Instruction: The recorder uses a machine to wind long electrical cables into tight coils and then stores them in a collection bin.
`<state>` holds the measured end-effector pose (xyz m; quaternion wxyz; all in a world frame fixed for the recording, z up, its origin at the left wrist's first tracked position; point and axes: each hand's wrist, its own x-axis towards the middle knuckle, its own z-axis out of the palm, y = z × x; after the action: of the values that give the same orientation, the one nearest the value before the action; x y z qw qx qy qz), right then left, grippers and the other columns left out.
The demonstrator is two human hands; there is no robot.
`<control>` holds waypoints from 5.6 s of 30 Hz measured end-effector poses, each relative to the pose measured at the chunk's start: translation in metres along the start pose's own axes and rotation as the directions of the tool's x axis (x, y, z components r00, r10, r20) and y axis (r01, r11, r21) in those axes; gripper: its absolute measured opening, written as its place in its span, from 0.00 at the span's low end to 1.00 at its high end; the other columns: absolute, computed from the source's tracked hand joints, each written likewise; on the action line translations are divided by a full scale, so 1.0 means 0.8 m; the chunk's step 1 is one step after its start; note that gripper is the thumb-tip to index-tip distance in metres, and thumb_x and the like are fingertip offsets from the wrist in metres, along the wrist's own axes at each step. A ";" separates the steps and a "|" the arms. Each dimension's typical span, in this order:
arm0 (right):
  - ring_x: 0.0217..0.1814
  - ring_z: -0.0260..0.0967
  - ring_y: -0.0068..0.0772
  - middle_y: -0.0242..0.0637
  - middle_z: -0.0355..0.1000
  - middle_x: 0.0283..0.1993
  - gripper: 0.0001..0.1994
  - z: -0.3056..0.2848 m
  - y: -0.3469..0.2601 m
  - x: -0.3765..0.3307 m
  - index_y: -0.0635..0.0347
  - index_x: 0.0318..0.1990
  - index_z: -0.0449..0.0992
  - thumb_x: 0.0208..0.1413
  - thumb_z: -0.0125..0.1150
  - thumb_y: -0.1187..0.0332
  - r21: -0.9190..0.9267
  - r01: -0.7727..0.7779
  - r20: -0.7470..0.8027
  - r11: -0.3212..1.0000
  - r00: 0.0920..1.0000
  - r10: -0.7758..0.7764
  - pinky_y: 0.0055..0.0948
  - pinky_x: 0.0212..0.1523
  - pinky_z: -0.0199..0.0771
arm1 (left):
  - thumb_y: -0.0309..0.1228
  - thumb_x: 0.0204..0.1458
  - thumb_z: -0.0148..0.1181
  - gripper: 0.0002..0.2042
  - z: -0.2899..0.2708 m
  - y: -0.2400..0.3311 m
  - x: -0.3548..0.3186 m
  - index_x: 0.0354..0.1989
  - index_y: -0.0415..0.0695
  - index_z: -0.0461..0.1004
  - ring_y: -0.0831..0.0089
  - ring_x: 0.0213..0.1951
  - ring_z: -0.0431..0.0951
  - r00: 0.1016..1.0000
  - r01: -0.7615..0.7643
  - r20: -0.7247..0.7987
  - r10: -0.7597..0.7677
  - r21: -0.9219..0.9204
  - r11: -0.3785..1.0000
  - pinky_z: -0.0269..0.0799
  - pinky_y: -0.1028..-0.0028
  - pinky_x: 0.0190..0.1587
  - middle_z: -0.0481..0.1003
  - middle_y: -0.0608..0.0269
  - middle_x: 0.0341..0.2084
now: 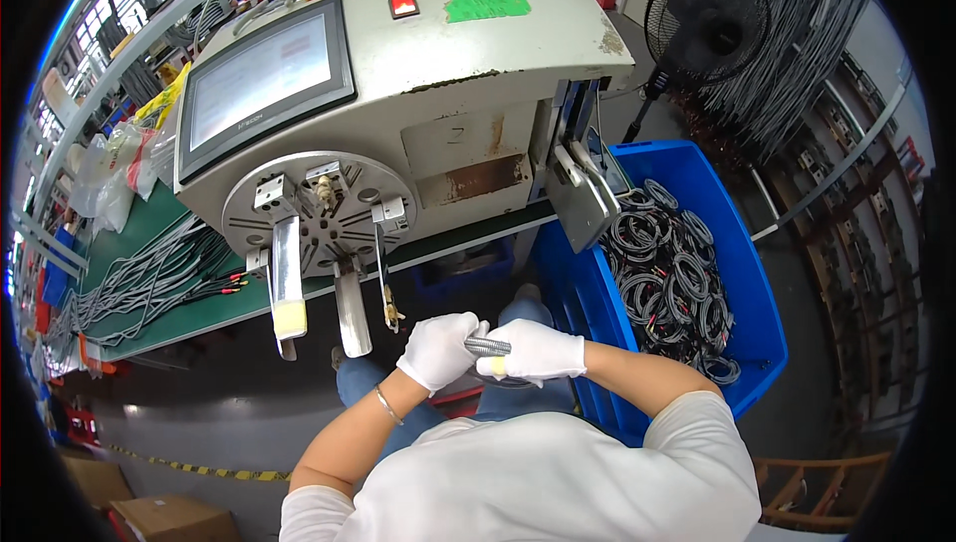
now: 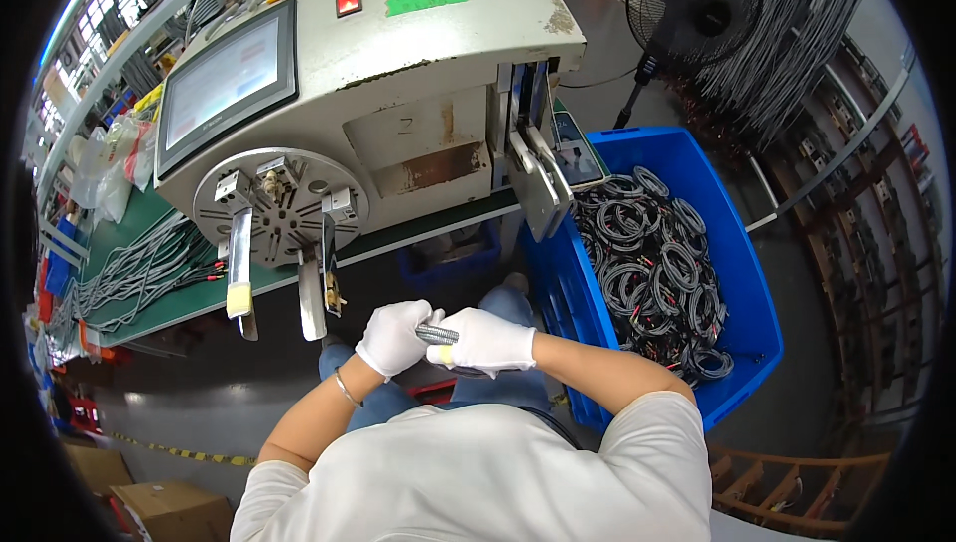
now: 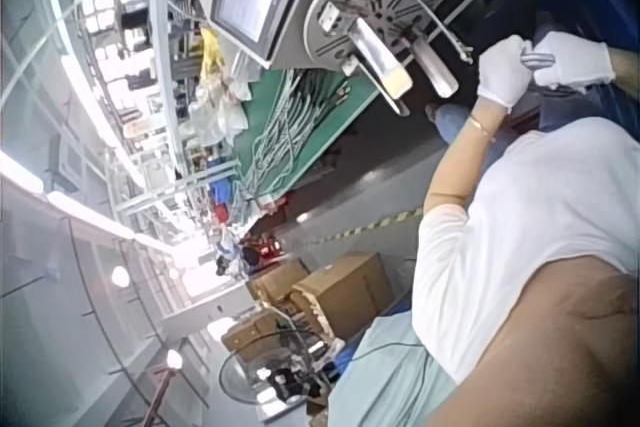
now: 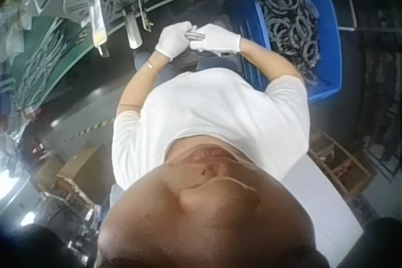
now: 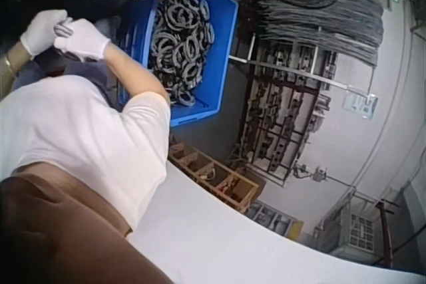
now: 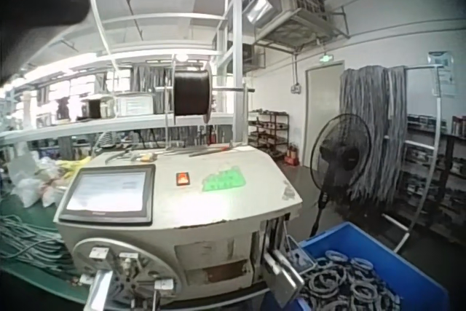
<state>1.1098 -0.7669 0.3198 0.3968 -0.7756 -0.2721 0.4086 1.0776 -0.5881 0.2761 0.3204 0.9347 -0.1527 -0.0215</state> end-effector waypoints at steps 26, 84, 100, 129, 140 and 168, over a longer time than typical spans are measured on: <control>0.20 0.69 0.33 0.35 0.71 0.21 0.07 -0.137 -0.024 -0.093 0.57 0.33 0.78 0.43 0.61 0.74 -0.801 0.469 -0.238 0.372 0.320 -0.917 0.28 0.22 0.69 | 0.30 0.54 0.59 0.13 -0.064 0.143 0.102 0.42 0.33 0.71 0.79 0.16 0.70 0.689 0.419 0.591 0.421 -0.798 0.434 0.72 0.76 0.21 0.72 0.59 0.20; 0.38 0.71 0.36 0.41 0.71 0.32 0.05 -0.146 -0.039 -0.102 0.66 0.31 0.73 0.46 0.61 0.76 -0.794 0.159 -0.607 0.587 -0.256 -0.752 0.31 0.42 0.72 | 0.26 0.40 0.66 0.21 -0.071 0.085 0.099 0.47 0.41 0.74 0.58 0.39 0.74 0.668 -0.637 -0.516 0.535 -0.026 0.770 0.70 0.69 0.44 0.76 0.54 0.35; 0.29 0.71 0.24 0.34 0.71 0.25 0.09 -0.114 -0.052 -0.068 0.65 0.32 0.72 0.40 0.61 0.81 -0.406 0.035 -0.500 0.913 0.828 -0.254 0.22 0.31 0.69 | 0.32 0.45 0.67 0.21 -0.041 0.046 0.059 0.48 0.38 0.71 0.66 0.42 0.76 0.999 -0.041 0.000 0.050 -0.572 0.819 0.69 0.72 0.50 0.76 0.57 0.38; 0.23 0.67 0.24 0.38 0.69 0.21 0.06 -0.094 -0.037 -0.049 0.64 0.30 0.74 0.43 0.64 0.77 -0.354 -0.007 -0.349 0.935 0.929 -0.125 0.24 0.26 0.66 | 0.33 0.55 0.56 0.09 -0.058 0.077 0.049 0.33 0.39 0.73 0.66 0.26 0.77 0.980 0.112 0.197 -0.011 -0.507 0.855 0.74 0.72 0.34 0.76 0.54 0.28; 0.20 0.66 0.20 0.33 0.68 0.20 0.05 -0.090 -0.024 -0.039 0.64 0.28 0.74 0.44 0.64 0.77 -0.478 0.125 -0.441 0.870 0.822 -0.360 0.21 0.24 0.65 | 0.23 0.45 0.64 0.09 -0.060 0.080 0.056 0.35 0.39 0.74 0.61 0.45 0.76 0.974 -0.203 -0.192 0.119 -0.511 0.835 0.72 0.68 0.48 0.74 0.53 0.41; 0.31 0.69 0.18 0.30 0.73 0.28 0.10 -0.117 -0.045 -0.053 0.66 0.36 0.75 0.45 0.66 0.74 -0.293 0.141 -0.362 0.946 0.899 -0.246 0.20 0.34 0.69 | 0.34 0.54 0.58 0.11 -0.030 0.073 0.072 0.30 0.36 0.72 0.79 0.14 0.69 0.959 0.206 0.280 0.044 -0.795 0.570 0.68 0.78 0.18 0.73 0.62 0.18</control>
<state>1.1641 -0.8159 0.4004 0.3775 -0.8556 -0.3143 0.1634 1.1199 -0.6343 0.3339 0.6901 0.6746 -0.1240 -0.2307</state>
